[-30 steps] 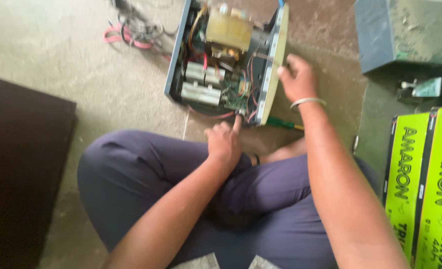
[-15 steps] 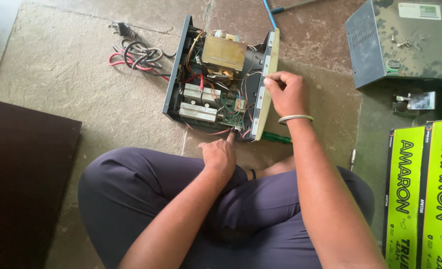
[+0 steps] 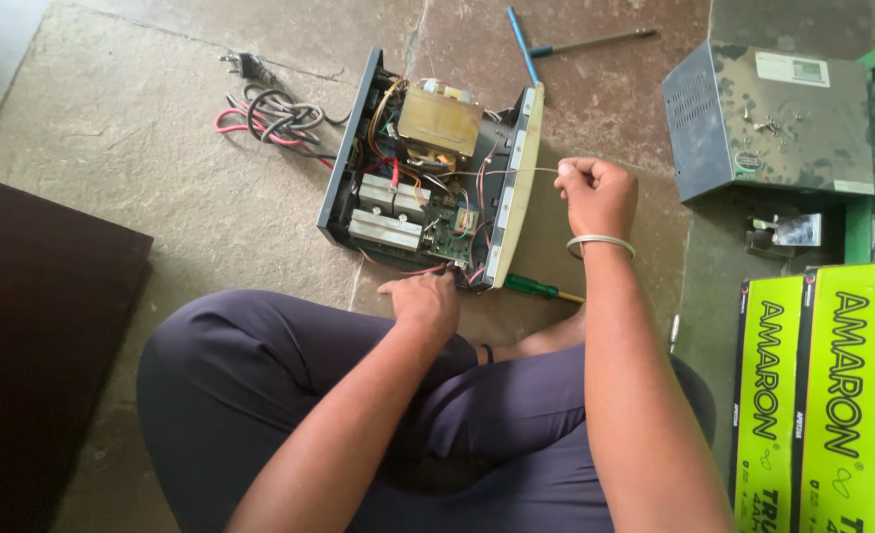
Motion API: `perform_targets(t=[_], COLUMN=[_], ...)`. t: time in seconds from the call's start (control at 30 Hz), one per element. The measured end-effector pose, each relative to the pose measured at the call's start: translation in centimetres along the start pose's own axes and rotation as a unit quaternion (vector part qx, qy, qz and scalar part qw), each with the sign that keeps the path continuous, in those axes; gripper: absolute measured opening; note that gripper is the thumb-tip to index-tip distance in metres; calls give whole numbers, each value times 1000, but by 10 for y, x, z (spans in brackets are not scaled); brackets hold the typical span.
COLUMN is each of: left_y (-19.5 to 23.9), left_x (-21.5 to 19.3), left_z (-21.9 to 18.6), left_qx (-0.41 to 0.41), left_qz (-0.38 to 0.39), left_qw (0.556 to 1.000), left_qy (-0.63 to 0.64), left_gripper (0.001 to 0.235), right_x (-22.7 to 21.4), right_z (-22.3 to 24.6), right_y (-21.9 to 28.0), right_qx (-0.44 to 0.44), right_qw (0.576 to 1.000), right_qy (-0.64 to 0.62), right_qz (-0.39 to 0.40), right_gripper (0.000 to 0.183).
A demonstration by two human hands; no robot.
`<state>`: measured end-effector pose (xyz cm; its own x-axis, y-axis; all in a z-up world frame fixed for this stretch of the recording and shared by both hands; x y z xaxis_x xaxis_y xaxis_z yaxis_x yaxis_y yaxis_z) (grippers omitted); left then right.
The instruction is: The person sits on the floor and works on an open electronic device, using a screwdriver to tighten connections and manipulating wires and components inside the casing. The person adjusts wires and secures parts within the device.
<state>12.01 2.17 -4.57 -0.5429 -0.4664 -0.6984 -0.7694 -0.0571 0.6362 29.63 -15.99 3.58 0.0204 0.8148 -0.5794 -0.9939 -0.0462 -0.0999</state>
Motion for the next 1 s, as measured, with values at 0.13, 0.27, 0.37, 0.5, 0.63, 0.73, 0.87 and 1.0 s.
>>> perform_targets(t=[0.13,0.27,0.37,0.5,0.63,0.73,0.87,1.0], left_y=[-1,-4,-2,-5,-3,-1,-6,-10], left_x=[2,4,2,4,-4,-6,-3,3], left_z=[2,2,6,11,10,5,-8,-6], left_qx=[23,45,54,34,42,54,62,54], left_qz=[-19,-21,-1,82,72,132,126,137], left_qw=[999,997,997,994,995,989,988,986], left_qy=[-39,-65,-57,-65,-63,-42,-69,-78], left_gripper=[41,37,43,70,69,83,80,82], right_x=[23,36,41,43,45,54,67,65], right_z=[0,24,43,44,37,35,38,62], right_y=[3,13,14,2,-16,-19,-11,-6], right_qx=[43,41,25,33,15,32,36,9], right_qw=[989,971,954,939,941,944,936,935], right_qy=[-57,-44,14,83,178,153,122,179], right_qz=[131,233,300,333,288,292,329,305], right_gripper=[22,29,28,28,25,23,27,23])
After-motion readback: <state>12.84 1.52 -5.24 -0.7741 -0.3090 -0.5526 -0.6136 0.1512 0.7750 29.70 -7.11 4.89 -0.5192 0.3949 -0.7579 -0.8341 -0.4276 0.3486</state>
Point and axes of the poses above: each hand's wrist, its own y-axis away from the middle knuckle, its own x-axis out of the palm, z = x × y, the point moved 7 cm from there along -y, towards the middle knuckle, and after that the axes turned 10 degrees about y, right-handed, at the moved point
